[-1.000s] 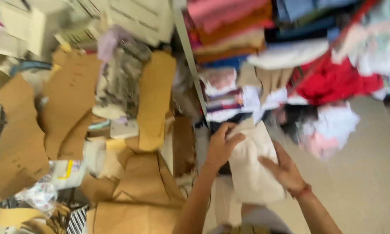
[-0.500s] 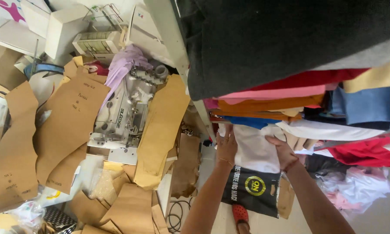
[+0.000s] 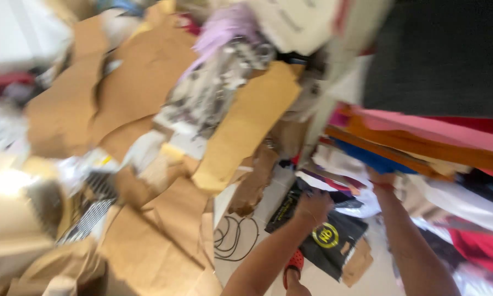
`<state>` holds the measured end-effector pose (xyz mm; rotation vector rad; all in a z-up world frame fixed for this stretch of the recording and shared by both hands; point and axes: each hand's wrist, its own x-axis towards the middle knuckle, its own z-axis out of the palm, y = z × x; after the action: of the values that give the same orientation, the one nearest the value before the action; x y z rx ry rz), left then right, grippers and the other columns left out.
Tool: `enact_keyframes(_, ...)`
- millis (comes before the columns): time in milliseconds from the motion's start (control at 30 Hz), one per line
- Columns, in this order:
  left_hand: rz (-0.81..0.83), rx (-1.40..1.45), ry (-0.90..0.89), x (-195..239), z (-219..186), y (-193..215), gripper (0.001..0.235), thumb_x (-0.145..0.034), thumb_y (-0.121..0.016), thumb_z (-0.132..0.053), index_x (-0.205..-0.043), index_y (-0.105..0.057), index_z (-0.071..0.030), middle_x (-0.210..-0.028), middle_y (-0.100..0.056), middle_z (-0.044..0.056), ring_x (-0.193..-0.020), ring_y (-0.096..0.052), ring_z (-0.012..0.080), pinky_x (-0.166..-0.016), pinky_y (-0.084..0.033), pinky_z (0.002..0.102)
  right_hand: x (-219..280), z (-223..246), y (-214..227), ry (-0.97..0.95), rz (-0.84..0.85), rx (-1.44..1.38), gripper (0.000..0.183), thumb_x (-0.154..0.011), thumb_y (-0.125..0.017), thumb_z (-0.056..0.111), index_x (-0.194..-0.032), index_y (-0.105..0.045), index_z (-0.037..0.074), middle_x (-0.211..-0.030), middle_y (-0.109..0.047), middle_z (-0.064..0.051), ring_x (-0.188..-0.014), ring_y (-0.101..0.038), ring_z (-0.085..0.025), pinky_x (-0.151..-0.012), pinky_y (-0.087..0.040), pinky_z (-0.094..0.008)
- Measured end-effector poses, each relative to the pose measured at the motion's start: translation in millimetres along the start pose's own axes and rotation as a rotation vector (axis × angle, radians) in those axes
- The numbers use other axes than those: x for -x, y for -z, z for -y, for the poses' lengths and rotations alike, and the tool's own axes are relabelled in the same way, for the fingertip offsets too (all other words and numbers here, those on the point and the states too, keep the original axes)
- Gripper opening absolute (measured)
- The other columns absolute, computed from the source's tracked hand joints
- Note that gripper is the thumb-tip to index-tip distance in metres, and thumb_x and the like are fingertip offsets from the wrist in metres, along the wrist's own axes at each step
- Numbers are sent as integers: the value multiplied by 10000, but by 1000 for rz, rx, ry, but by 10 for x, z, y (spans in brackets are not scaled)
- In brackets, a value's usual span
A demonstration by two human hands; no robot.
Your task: Measuring fabric with a ruler, marking it with a pen, and cutting it using an electric rotary cutter on a workbench.
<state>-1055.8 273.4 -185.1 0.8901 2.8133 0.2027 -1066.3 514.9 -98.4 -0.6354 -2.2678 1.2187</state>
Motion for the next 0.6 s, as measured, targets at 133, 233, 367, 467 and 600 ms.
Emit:
enact_keyframes(133,543,559,-213,858,-11,-97,418,-738,-459,-226,-1153,-504,-193,-1196,-527,60,-1042,-530,263,-846,-416,368,156,286,-456,449,-73,86,379,-902,-622,107,-1175,-458,-98,-1097,-495,-302,-1011,-447,-442,-892,-311,-504)
enact_keyframes(233,723,779,-124,1732,139,930,439,-763,-460,-289,-1188,-490,-184,-1170,-550,32,-1038,-531,240,-821,-408,336,844,508,-439,425,-31,64,420,-851,-579,38,-1216,-420,-94,-1159,-437,-305,-1075,-383,-420,-868,-316,-503)
enact_keyframes(367,417,837,293,2895,402,1316,350,-828,-328,-393,-1022,-572,-233,-1102,-570,14,-983,-522,216,-855,-360,343,1931,886,-380,-416,651,417,422,-769,-546,308,-1171,-495,190,-1128,-546,-165,-1015,-491,-423,-825,-359,-480)
enact_keyframes(467,115,1062,845,3734,627,1014,290,-762,-459,-185,-1016,-570,-273,-1051,-599,-51,-961,-562,126,-792,-448,282,2861,951,-496,-166,1113,184,291,-749,-607,168,-1035,-657,189,-781,-682,-49,-678,-569,-133,-674,-413,-241)
enact_keyframes(600,-401,1200,1104,4724,459,826,312,-727,-416,-175,-987,-576,-242,-998,-614,-28,-953,-573,147,-829,-430,280,3874,2030,-455,207,1575,235,281,-731,-577,254,-996,-668,229,-942,-727,42,-838,-670,-71,-793,-459,-180)
